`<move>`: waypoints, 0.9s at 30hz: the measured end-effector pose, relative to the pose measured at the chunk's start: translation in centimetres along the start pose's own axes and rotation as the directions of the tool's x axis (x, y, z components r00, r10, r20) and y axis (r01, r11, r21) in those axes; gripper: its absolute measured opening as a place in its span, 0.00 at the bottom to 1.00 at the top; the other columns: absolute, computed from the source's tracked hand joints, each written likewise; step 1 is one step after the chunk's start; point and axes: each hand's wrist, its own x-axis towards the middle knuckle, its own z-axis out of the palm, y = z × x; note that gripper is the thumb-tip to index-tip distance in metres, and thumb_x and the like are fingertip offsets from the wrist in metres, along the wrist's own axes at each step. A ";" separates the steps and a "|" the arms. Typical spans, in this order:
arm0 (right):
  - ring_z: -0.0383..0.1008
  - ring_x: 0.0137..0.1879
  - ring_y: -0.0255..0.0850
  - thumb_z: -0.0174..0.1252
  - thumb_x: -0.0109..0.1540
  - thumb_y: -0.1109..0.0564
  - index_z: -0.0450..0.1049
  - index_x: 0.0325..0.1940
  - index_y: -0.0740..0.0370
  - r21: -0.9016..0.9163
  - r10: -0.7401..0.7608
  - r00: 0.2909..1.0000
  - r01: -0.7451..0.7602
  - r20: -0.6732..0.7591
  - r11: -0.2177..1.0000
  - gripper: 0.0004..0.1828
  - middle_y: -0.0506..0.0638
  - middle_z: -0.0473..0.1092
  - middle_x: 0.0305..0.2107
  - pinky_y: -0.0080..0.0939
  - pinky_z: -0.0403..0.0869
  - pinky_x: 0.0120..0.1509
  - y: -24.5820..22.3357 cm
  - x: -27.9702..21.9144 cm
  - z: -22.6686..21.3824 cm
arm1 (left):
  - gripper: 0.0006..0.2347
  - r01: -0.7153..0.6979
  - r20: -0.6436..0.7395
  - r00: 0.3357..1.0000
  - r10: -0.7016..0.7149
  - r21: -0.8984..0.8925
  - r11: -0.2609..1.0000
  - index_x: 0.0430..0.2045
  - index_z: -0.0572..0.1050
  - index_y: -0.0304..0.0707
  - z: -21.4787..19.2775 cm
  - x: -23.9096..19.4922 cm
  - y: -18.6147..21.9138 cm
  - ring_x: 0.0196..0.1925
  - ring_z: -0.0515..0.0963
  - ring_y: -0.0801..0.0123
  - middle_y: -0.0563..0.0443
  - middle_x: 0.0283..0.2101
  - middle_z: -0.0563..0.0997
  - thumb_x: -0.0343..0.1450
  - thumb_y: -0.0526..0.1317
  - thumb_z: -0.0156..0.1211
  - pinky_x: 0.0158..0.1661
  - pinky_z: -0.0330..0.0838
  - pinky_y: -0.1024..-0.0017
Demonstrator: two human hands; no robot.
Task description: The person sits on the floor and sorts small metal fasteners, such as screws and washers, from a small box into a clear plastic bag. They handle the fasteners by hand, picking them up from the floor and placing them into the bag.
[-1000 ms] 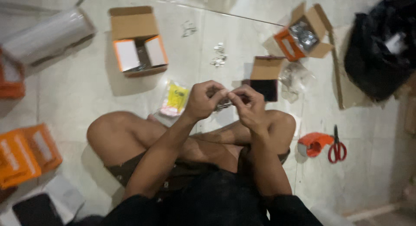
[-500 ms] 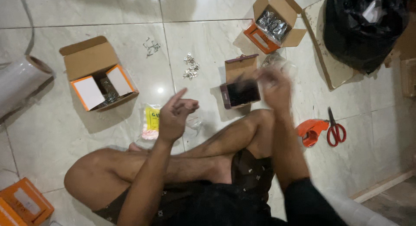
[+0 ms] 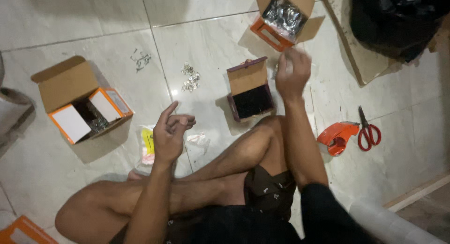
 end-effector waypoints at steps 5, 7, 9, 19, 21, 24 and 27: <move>0.84 0.41 0.57 0.74 0.70 0.64 0.86 0.47 0.64 0.200 0.150 0.957 -0.202 0.248 0.959 0.03 0.58 0.81 0.36 0.48 0.83 0.41 -4.4 -6.5 -4.9 | 0.21 -0.004 0.013 1.000 0.003 0.075 0.997 0.69 0.72 0.25 1.2 0.4 -2.8 0.45 0.92 0.49 0.30 0.43 0.89 0.80 0.32 0.66 0.50 0.91 0.59; 0.84 0.39 0.60 0.75 0.68 0.64 0.86 0.47 0.66 0.250 0.151 0.926 -0.246 0.345 0.937 0.05 0.62 0.82 0.35 0.51 0.83 0.38 -7.4 -9.1 -5.4 | 0.17 -0.017 -0.004 1.000 0.017 0.111 0.994 0.64 0.78 0.27 0.8 0.0 -4.1 0.45 0.93 0.53 0.33 0.42 0.89 0.79 0.32 0.68 0.49 0.91 0.62; 0.86 0.46 0.61 0.70 0.67 0.62 0.87 0.52 0.55 0.295 0.171 0.804 -0.394 0.569 0.870 0.10 0.57 0.84 0.38 0.57 0.85 0.47 -11.5 -11.4 -5.5 | 0.09 0.010 -0.008 1.000 -0.007 0.452 0.892 0.49 0.87 0.41 0.5 0.4 -5.0 0.45 0.93 0.51 0.39 0.40 0.91 0.76 0.38 0.74 0.47 0.88 0.60; 0.86 0.56 0.62 0.70 0.65 0.49 0.86 0.55 0.51 -0.099 0.125 0.248 -0.118 0.961 0.988 0.15 0.57 0.83 0.46 0.67 0.83 0.56 -18.6 -18.9 6.6 | 0.16 -0.259 0.273 0.936 -0.224 0.962 0.090 0.47 0.81 0.36 0.5 -1.5 -12.5 0.43 0.90 0.39 0.39 0.37 0.83 0.66 0.36 0.76 0.40 0.86 0.45; 0.83 0.57 0.65 0.65 0.66 0.57 0.80 0.52 0.53 0.228 -0.107 0.410 -0.258 0.906 0.939 0.10 0.59 0.81 0.44 0.68 0.81 0.59 -17.0 -19.2 5.5 | 0.14 -0.116 0.218 0.905 -0.365 0.952 0.283 0.47 0.86 0.43 0.7 -2.0 -9.2 0.56 0.88 0.37 0.38 0.48 0.85 0.68 0.43 0.75 0.52 0.85 0.41; 0.84 0.57 0.65 0.63 0.69 0.58 0.78 0.55 0.54 0.247 -0.031 0.447 -0.433 0.894 0.867 0.10 0.60 0.82 0.46 0.66 0.80 0.60 -17.6 -20.2 3.8 | 0.19 -0.052 0.272 0.894 -0.357 0.853 0.519 0.54 0.85 0.34 1.3 -3.5 -4.8 0.63 0.84 0.35 0.32 0.54 0.85 0.72 0.46 0.76 0.63 0.78 0.42; 0.84 0.55 0.69 0.62 0.69 0.64 0.82 0.53 0.63 0.473 -0.113 0.604 -0.479 0.789 0.740 0.09 0.67 0.82 0.45 0.66 0.82 0.58 -19.1 -19.1 1.9 | 0.15 -0.046 0.323 0.872 -0.367 0.801 0.596 0.55 0.83 0.26 0.2 -4.7 -3.9 0.63 0.83 0.28 0.24 0.54 0.87 0.78 0.40 0.68 0.64 0.75 0.38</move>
